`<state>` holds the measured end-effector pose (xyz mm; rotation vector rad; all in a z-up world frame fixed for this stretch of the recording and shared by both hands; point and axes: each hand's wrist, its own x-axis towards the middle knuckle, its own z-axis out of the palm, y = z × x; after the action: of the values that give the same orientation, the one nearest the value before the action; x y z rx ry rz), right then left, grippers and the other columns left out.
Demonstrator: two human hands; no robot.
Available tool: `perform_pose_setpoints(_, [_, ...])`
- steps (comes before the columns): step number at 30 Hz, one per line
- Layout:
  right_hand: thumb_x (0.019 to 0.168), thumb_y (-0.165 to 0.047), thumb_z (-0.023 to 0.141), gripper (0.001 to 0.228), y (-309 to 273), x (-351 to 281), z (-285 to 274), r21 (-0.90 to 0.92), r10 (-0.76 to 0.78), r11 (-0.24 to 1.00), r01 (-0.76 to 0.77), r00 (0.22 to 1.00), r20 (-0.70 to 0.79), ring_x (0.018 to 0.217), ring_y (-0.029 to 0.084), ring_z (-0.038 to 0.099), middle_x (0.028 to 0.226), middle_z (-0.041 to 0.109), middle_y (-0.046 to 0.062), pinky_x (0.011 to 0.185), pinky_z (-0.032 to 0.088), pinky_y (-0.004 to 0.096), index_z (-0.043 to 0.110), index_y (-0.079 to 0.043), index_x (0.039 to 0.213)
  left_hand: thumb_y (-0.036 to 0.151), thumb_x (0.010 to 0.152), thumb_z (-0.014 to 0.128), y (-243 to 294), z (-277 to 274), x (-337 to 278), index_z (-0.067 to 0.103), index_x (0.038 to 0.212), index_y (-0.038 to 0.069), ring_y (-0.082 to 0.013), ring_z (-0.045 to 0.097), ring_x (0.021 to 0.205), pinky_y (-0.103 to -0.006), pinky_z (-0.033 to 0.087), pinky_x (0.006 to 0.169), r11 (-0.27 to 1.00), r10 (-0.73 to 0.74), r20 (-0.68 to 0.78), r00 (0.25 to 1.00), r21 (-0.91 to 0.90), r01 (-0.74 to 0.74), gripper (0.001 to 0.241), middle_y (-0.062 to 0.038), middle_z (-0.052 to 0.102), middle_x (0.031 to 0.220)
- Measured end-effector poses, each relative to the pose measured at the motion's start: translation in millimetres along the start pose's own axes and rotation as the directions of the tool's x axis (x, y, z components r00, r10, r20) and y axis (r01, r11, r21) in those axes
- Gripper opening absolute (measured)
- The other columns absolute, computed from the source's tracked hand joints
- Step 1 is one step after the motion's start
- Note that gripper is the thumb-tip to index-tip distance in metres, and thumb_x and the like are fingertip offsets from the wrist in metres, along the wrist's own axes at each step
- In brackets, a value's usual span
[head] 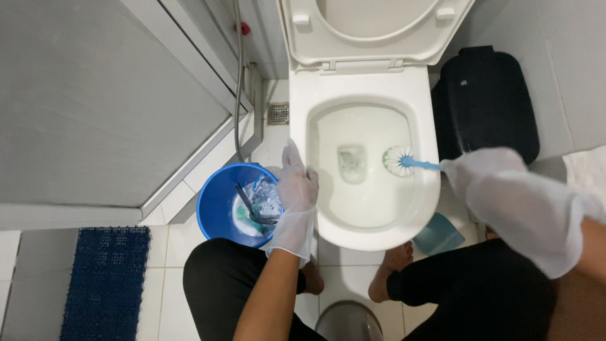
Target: The person scrubs the inside of a toilet bowl using a blue toilet brush. They repeatedly dip the brush into a blue bucket containing cleaning solution and scrub the bowl's interior surfaces.
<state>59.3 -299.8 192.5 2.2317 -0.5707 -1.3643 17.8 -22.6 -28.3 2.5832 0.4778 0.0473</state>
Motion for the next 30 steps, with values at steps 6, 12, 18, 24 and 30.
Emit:
perform_pose_setpoints(6, [0.107, -0.033, 0.048, 0.059, -27.6, -10.7, 18.2, -0.249, -0.322, 0.928, 0.278, 0.933, -0.161, 0.144, 0.028, 0.066, 0.154, 0.068, -0.003, 0.11, 0.061, 0.048, 0.035, -0.028, 0.164, 0.025, 0.098, 0.06, 0.4, -3.8, -1.1, 0.011, 0.175, 0.013, -0.0423, 0.067, 0.125, -0.0582, 0.06, 0.087, 0.999, -0.037, 0.052, 0.998, 0.015, 0.037, 0.093, -0.013, 0.036, 0.178])
perform_pose_setpoints(12, [0.118, -0.034, 0.042, 0.043, -57.5, 19.1, 53.8, -0.16, -0.362, 0.932, 0.326, 0.864, -0.349, 0.142, 0.029, 0.065, 0.14, 0.078, 0.008, 0.124, 0.046, 0.051, 0.07, -0.017, 0.145, 0.025, 0.102, 0.053, 7.2, -17.3, 2.1, 0.015, 0.177, 0.01, -0.0384, 0.076, 0.115, -0.0513, 0.07, 0.089, 0.989, -0.062, 0.144, 0.988, 0.14, 0.042, 0.085, -0.018, 0.042, 0.173])
perform_pose_setpoints(18, [0.12, -0.039, 0.03, 0.062, -29.2, 54.5, 20.1, 0.144, -0.194, 0.952, 0.271, 0.895, -0.402, 0.137, 0.032, 0.069, 0.138, 0.081, 0.013, 0.102, 0.064, 0.048, 0.087, -0.013, 0.128, 0.03, 0.096, 0.062, -2.9, 3.8, 7.4, 0.012, 0.178, 0.015, -0.0452, 0.071, 0.121, -0.0563, 0.067, 0.097, 0.991, -0.063, 0.14, 0.988, 0.122, 0.046, 0.097, -0.013, 0.037, 0.176])
perform_pose_setpoints(24, [0.103, -0.026, 0.063, 0.029, -12.9, 24.4, -5.9, -0.257, -0.344, 0.938, 0.234, 0.734, -0.586, 0.091, 0.032, 0.084, 0.088, 0.087, 0.01, 0.07, 0.066, 0.048, 0.088, -0.017, 0.093, 0.027, 0.097, 0.061, -0.5, -9.0, 4.2, 0.012, 0.178, 0.015, -0.0462, 0.068, 0.13, -0.057, 0.066, 0.1, 0.997, -0.057, 0.133, 0.99, 0.066, 0.049, 0.096, -0.015, 0.039, 0.175])
perform_pose_setpoints(30, [0.109, -0.02, 0.05, 0.038, -33.4, -1.3, 18.1, -0.268, -0.374, 0.924, 0.273, 0.789, -0.487, 0.109, 0.027, 0.082, 0.109, 0.087, 0.008, 0.083, 0.065, 0.048, 0.087, -0.017, 0.103, 0.031, 0.097, 0.06, 1.8, -6.4, 4.3, 0.011, 0.179, 0.018, -0.043, 0.068, 0.13, -0.0545, 0.065, 0.099, 0.99, -0.076, 0.126, 0.989, 0.129, 0.059, 0.096, -0.01, 0.037, 0.176])
